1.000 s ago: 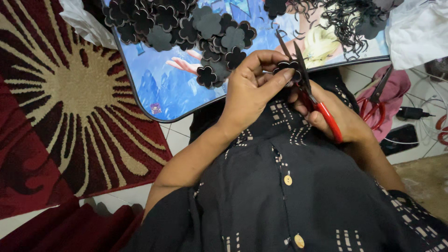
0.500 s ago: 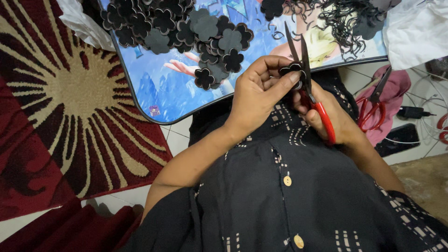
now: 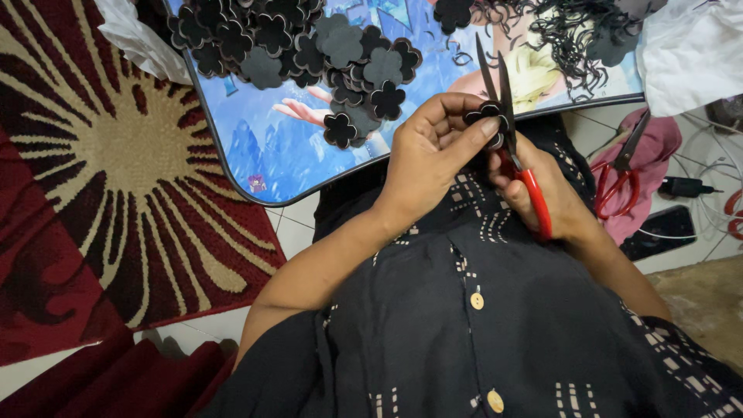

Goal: The person sits on the floor with a lap board holding black flower-shaped fabric cutouts. They pick up one cutout at a time and use red-handled scissors to trim notches along the petal edges, then set the trimmed piece back on the board and take the next one.

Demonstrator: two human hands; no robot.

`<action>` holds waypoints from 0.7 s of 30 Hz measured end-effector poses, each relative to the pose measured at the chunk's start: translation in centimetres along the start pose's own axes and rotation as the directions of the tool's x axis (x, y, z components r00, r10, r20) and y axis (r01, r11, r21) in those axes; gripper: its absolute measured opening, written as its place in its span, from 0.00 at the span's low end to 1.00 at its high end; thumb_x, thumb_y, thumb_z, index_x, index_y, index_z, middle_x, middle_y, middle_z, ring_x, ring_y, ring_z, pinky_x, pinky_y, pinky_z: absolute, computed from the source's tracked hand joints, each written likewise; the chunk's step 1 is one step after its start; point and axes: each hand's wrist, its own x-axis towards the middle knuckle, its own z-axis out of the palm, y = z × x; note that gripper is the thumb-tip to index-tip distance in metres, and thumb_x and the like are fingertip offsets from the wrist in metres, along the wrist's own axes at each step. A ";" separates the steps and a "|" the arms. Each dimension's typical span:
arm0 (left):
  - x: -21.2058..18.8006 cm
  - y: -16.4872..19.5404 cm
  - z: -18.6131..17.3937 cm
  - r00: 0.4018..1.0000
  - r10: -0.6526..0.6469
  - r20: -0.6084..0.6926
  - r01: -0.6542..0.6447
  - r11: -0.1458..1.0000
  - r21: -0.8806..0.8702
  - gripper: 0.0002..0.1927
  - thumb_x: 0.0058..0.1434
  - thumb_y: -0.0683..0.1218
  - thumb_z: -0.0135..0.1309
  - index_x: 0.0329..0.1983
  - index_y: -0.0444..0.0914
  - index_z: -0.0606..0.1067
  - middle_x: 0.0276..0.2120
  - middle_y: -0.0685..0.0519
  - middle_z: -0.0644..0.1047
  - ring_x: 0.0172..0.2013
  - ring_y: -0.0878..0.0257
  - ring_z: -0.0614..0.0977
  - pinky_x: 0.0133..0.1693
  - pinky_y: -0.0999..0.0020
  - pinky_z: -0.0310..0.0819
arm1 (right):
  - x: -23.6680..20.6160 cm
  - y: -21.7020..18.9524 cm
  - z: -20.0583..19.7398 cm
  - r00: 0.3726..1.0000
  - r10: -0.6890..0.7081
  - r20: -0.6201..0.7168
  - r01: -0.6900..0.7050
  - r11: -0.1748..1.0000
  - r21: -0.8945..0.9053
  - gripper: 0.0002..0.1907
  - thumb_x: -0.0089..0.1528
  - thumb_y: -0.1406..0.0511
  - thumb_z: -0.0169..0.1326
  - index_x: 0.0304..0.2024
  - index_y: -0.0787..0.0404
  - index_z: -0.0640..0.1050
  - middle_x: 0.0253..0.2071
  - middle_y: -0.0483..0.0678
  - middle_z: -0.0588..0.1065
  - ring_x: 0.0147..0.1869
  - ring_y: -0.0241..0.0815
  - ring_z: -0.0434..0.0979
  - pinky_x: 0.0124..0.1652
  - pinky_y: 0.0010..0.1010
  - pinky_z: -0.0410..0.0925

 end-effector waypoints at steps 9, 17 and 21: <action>0.2 0.3 -0.2 0.999 0.043 -0.034 -0.040 0.996 0.083 0.10 0.71 0.41 0.58 0.51 0.31 0.75 0.39 0.54 0.80 0.39 0.72 0.80 0.44 0.77 0.76 | -0.2 -0.8 -0.6 0.993 0.076 0.085 -0.083 0.993 0.078 0.50 0.57 0.28 0.46 0.57 0.64 0.67 0.35 0.43 0.65 0.36 0.31 0.62 0.33 0.23 0.62; -0.1 1.2 0.0 1.000 0.007 -0.004 -0.006 0.992 0.123 0.09 0.70 0.41 0.58 0.49 0.31 0.75 0.38 0.53 0.81 0.38 0.72 0.81 0.42 0.77 0.78 | 0.0 -1.5 -0.8 0.995 0.044 0.093 -0.046 0.999 0.021 0.52 0.57 0.27 0.43 0.59 0.64 0.67 0.36 0.42 0.67 0.37 0.32 0.64 0.36 0.24 0.62; 0.0 1.3 -0.1 1.000 -0.014 0.016 0.013 0.995 0.099 0.09 0.70 0.40 0.58 0.49 0.30 0.75 0.38 0.52 0.81 0.37 0.71 0.82 0.42 0.76 0.78 | 0.0 -1.3 -0.6 0.995 0.028 0.092 -0.032 0.999 0.042 0.53 0.58 0.27 0.44 0.61 0.65 0.65 0.38 0.43 0.66 0.37 0.32 0.63 0.36 0.24 0.62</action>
